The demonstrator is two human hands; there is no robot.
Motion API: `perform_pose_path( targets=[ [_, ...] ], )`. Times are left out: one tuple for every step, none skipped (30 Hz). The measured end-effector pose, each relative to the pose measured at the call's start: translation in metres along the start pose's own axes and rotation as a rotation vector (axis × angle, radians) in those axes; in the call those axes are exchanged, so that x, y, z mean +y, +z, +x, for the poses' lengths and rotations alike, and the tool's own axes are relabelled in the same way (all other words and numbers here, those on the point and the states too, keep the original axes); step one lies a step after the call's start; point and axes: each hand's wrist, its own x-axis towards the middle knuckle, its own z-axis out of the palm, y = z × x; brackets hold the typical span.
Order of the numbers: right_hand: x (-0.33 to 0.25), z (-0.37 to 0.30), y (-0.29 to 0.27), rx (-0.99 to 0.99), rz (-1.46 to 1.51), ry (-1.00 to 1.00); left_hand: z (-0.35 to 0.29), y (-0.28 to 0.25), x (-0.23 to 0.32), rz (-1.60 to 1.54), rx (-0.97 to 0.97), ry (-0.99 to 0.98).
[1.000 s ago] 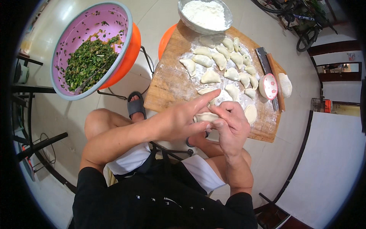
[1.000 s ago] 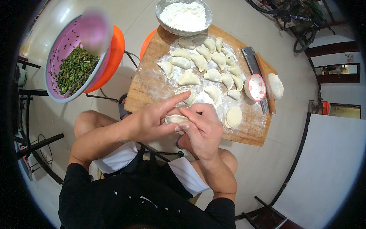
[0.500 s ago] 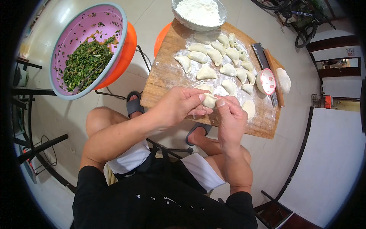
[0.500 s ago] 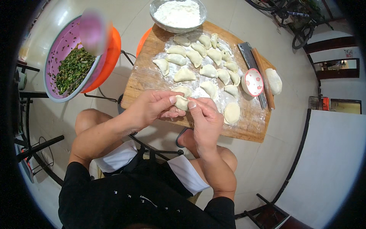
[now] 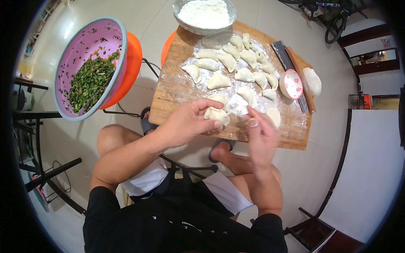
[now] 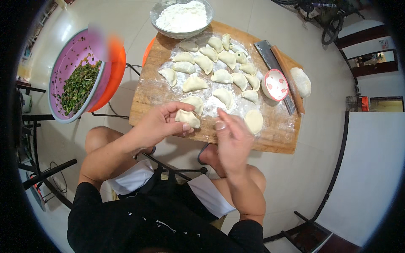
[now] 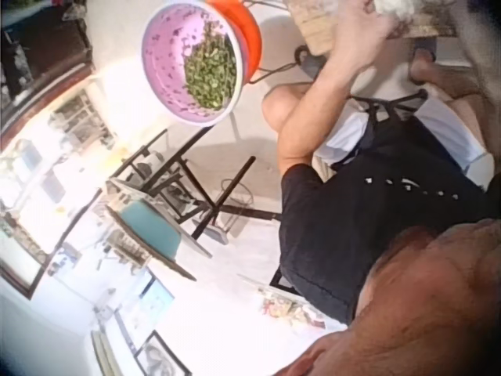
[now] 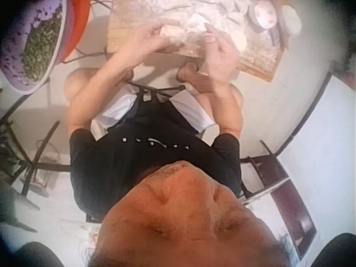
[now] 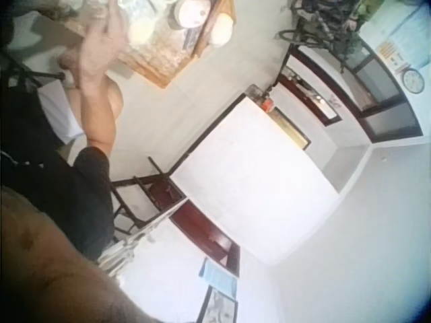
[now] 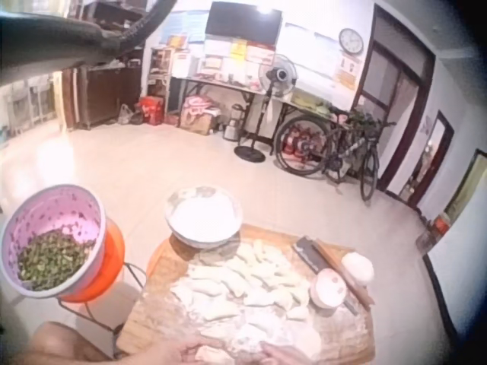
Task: The person sits at a low table and repeatedly scoops a green vegetable filling onto round dough wrappers using a spoon. They fold and pinch the edges to seal each dumpling, then place the finished units on a floured wooden board. The process continues with multiple dumplings being assembled and arranged in rows.
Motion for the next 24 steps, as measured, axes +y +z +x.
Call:
perform_pose_path(
  targets=[
    [0.002,0.005,-0.014,0.004,-0.074,0.028,0.000,0.000,0.007,0.021,0.010,-0.007],
    [0.002,0.012,-0.028,0.055,-0.144,0.035,0.002,0.000,0.011,0.042,0.020,-0.013],
    [0.005,0.019,-0.041,0.102,-0.213,0.044,0.004,0.002,0.011,0.071,0.035,0.011],
    [0.011,0.025,-0.056,0.112,-0.230,0.040,0.007,0.006,0.013,0.229,0.057,0.026],
    [0.017,0.031,-0.070,0.122,-0.248,0.036,0.009,0.011,0.016,0.387,0.077,0.042],
    [0.022,0.037,-0.080,0.133,-0.267,0.029,0.013,0.016,0.019,0.545,0.098,0.063],
    [0.026,0.040,-0.087,0.141,-0.272,0.049,0.017,0.023,0.021,0.667,0.086,0.104],
    [0.030,0.042,-0.092,0.150,-0.277,0.069,0.022,0.031,0.024,0.789,0.075,0.146],
    [0.033,0.044,-0.097,0.161,-0.284,0.092,0.027,0.036,0.025,0.909,0.059,0.189],
    [0.039,0.046,-0.102,0.151,-0.281,0.100,0.035,0.038,0.021,1.008,0.050,0.305],
    [0.048,0.046,-0.106,0.142,-0.278,0.107,0.046,0.037,0.012,1.105,0.042,0.424],
    [0.048,0.047,-0.107,0.134,-0.272,0.114,0.052,0.041,0.011,1.202,0.032,0.546],
    [0.048,0.047,-0.107,0.122,-0.280,0.155,0.054,0.045,0.012,1.216,0.003,0.508],
    [0.046,0.045,-0.101,0.109,-0.288,0.195,0.055,0.048,0.014,1.229,-0.026,0.469],
    [0.043,0.045,-0.093,0.087,-0.293,0.234,0.055,0.053,0.017,1.241,-0.046,0.426],
    [0.046,0.047,-0.085,0.057,-0.327,0.135,0.055,0.056,0.019,1.261,-0.077,0.418],
    [0.053,0.049,-0.076,0.026,-0.360,0.036,0.054,0.056,0.021,1.281,-0.106,0.410],
    [0.057,0.052,-0.066,-0.011,-0.392,-0.061,0.052,0.055,0.022,1.299,-0.133,0.395],
    [0.053,0.055,-0.058,-0.030,-0.422,-0.144,0.050,0.054,0.025,1.309,-0.148,0.415],
    [0.045,0.060,-0.050,-0.050,-0.451,-0.227,0.049,0.052,0.031,1.320,-0.162,0.435],
    [0.041,0.065,-0.042,-0.070,-0.480,-0.314,0.048,0.050,0.037,1.330,-0.174,0.457],
    [0.042,0.071,-0.036,-0.097,-0.484,-0.364,0.047,0.051,0.045,1.291,-0.146,0.401],
    [0.043,0.077,-0.031,-0.124,-0.488,-0.413,0.047,0.052,0.055,1.251,-0.119,0.345],
    [0.043,0.082,-0.027,-0.156,-0.493,-0.468,0.047,0.049,0.062,1.208,-0.084,0.291]
  ],
)
